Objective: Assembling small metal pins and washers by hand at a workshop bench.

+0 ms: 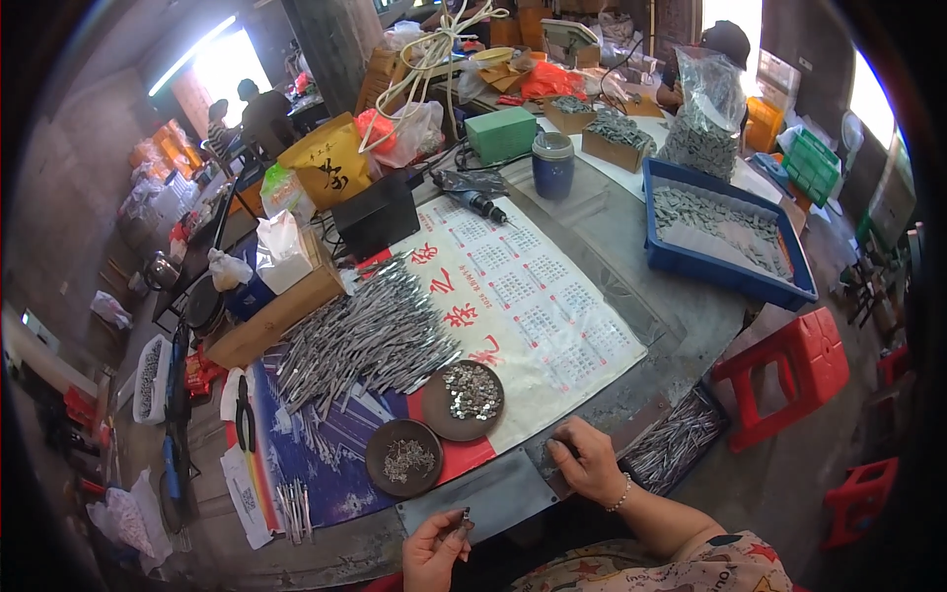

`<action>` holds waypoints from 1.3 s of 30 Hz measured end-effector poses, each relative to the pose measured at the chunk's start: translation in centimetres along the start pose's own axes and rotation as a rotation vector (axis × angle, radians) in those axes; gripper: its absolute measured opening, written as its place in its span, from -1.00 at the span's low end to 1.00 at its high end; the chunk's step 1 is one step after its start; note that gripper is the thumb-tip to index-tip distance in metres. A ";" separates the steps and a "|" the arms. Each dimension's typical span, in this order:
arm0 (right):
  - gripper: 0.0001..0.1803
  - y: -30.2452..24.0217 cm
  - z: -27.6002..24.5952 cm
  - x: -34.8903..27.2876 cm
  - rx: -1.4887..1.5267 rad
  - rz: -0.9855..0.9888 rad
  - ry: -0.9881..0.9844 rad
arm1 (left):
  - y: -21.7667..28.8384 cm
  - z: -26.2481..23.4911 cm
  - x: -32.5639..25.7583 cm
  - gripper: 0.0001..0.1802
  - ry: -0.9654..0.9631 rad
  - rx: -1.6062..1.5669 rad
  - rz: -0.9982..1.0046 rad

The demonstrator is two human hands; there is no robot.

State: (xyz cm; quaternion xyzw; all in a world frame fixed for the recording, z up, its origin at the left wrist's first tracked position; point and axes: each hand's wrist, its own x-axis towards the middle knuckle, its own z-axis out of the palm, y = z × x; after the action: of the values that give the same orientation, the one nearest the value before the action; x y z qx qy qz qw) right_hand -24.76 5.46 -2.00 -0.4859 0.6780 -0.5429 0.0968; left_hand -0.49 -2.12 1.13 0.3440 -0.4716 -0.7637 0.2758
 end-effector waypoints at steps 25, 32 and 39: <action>-0.88 0.2 -0.4 0.2 0.015 0.015 0.007 | -1.1 0.8 0.6 -0.75 0.040 -0.066 -0.013; -0.87 0.5 -0.4 0.0 0.065 0.008 -0.011 | -1.9 1.0 0.9 -0.76 0.019 -0.060 -0.046; -0.85 0.3 -0.4 -0.3 0.070 -0.009 -0.015 | -1.5 1.4 0.8 -0.75 0.008 -0.023 -0.013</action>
State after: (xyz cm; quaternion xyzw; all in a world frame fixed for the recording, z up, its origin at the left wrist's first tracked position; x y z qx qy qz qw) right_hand -25.06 5.88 -2.24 -0.4891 0.6557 -0.5633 0.1164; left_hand -2.17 -1.38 0.02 0.3469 -0.4595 -0.7694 0.2765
